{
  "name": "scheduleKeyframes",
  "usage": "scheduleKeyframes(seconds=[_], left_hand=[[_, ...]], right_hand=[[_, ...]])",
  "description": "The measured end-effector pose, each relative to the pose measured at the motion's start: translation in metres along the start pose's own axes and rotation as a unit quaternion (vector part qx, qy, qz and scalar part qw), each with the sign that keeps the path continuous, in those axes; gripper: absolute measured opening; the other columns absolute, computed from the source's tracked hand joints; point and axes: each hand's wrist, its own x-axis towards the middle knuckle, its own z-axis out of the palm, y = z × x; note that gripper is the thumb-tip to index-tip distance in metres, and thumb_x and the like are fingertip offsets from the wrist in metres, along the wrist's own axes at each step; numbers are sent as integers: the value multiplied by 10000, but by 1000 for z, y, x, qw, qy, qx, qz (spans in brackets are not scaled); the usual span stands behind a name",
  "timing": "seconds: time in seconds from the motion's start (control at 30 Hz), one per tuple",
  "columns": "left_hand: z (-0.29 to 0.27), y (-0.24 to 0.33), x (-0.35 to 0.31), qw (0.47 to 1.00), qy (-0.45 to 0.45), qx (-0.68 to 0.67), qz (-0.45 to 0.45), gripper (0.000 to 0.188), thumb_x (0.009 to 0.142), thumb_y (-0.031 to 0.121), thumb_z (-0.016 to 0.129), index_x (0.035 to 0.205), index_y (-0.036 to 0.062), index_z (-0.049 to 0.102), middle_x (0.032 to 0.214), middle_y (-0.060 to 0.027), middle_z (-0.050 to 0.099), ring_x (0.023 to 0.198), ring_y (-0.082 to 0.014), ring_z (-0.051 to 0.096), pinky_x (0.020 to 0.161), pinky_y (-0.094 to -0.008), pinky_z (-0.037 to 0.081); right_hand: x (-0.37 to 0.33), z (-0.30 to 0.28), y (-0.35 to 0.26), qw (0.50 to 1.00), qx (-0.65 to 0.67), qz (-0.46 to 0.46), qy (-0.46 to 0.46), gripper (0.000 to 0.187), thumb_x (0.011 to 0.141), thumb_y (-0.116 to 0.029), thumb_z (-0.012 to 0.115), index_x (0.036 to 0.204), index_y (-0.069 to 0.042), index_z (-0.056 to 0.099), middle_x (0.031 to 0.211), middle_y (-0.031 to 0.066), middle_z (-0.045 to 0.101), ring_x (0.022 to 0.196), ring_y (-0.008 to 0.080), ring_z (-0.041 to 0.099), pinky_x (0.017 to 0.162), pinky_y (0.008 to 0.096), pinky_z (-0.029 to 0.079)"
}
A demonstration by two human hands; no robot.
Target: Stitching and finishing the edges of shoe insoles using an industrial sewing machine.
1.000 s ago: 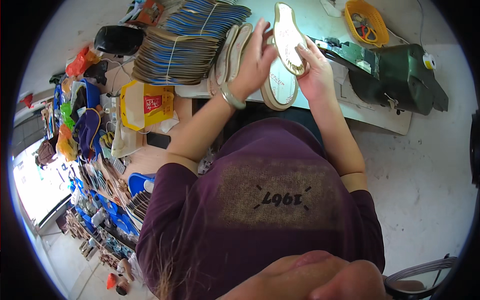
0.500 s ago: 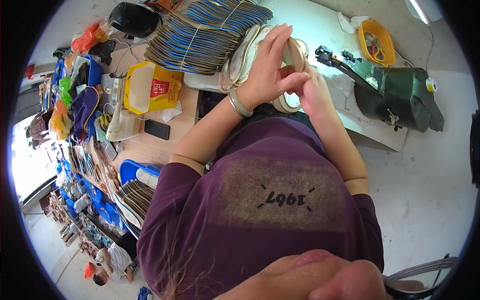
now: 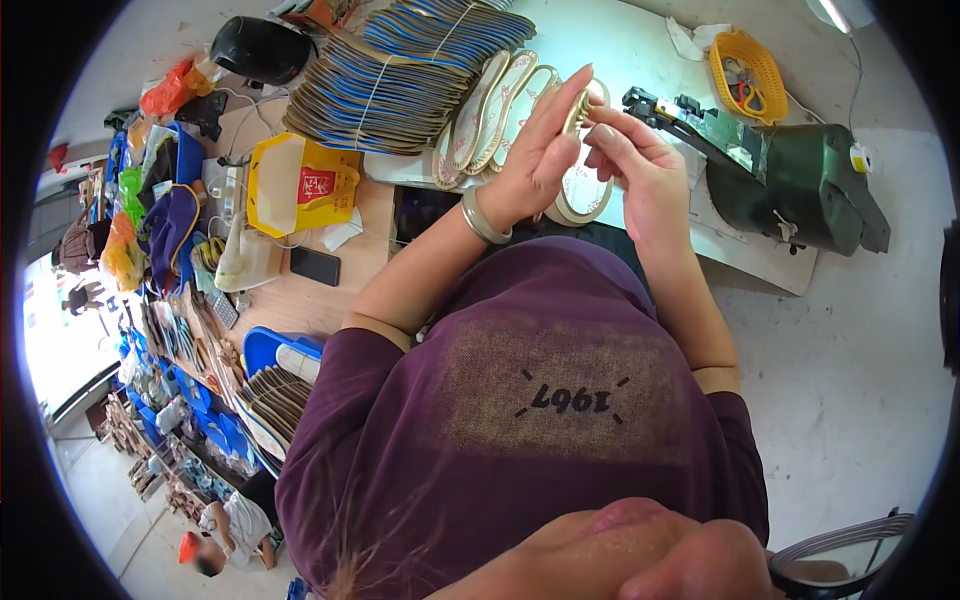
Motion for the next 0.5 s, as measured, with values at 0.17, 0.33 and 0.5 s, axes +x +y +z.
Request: scheduleKeyframes(seconds=[0.17,0.33,0.5], left_hand=[[-3,-8,-5,983,-64,152,84,893,918,579,499,1511,-11,188,1316,-190,455,1158,-292,474,1002,-401,389],[-4,-8,-7,972,-93,189,102,850,921,538,513,1505,-4,220,1313,-191,454,1171,-308,432,1015,-408,361],[-2,-6,-7,978,-89,170,88,773,899,559,542,1455,46,381,1288,-181,422,1162,-325,406,1017,-426,350]], right_hand=[[-16,-4,4,970,211,119,-22,226,924,-129,638,1115,-9,653,898,7,631,749,81,577,626,211,434],[-25,-6,1,961,230,152,-25,194,930,-157,638,1076,-30,649,917,-3,625,787,73,572,691,239,434],[-28,-4,-1,958,233,164,-20,183,926,-169,645,1064,-47,648,927,-14,630,825,70,566,737,248,427]])
